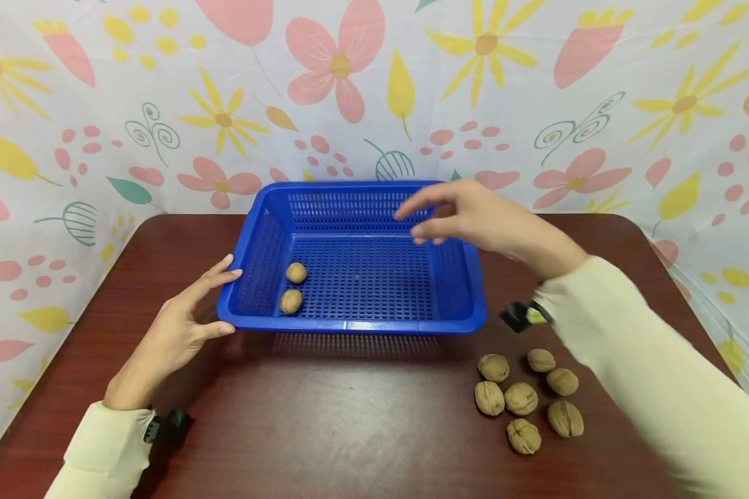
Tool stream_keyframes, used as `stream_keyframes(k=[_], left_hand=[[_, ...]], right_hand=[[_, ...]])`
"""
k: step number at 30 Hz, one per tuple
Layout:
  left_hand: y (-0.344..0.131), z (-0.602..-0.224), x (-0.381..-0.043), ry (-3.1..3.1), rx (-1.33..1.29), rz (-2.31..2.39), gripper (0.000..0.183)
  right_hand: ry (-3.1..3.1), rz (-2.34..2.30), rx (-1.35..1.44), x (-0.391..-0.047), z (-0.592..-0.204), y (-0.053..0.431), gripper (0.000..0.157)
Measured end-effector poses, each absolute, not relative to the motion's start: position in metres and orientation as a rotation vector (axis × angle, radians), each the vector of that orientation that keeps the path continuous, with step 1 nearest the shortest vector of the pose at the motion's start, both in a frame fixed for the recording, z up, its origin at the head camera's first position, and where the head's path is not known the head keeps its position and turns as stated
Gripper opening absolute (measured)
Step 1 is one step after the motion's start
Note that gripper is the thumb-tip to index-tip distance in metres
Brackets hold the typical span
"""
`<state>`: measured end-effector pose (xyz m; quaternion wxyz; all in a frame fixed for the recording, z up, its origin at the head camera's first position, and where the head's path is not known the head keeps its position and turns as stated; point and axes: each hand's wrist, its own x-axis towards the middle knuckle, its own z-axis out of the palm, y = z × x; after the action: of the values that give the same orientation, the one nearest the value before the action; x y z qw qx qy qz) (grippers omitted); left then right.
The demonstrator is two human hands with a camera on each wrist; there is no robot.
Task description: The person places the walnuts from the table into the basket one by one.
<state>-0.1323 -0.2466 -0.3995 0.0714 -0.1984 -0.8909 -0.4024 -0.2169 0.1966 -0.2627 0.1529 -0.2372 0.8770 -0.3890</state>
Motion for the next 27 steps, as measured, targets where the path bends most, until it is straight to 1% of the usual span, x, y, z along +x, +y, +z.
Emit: stream_keyframes(k=[4, 8, 16, 21, 27], left_hand=[[-0.247, -0.399, -0.133, -2.689, -0.587, -1.212, 0.077], [-0.247, -0.399, -0.133, -2.697, -0.583, -1.222, 0.076], [-0.247, -0.399, -0.133, -2.684, -0.595, -1.239, 0.076], [-0.247, -0.398, -0.133, -2.685, -0.593, -1.233, 0.076], [-0.247, -0.399, -0.133, -2.701, -0.587, -1.226, 0.075]], right_hand=[[2.574, -1.122, -0.579, -0.186, -0.271, 0.24, 0.031], [2.621, -1.208, -0.537, -0.161, -0.288, 0.275, 0.032], [2.657, -1.324, -0.494, -0.12, -0.331, 0.326, 0.039], [2.62, -1.264, -0.454, -0.102, -0.36, 0.352, 0.041], [2.625, -1.207, -0.363, -0.093, -0.387, 0.374, 0.037]])
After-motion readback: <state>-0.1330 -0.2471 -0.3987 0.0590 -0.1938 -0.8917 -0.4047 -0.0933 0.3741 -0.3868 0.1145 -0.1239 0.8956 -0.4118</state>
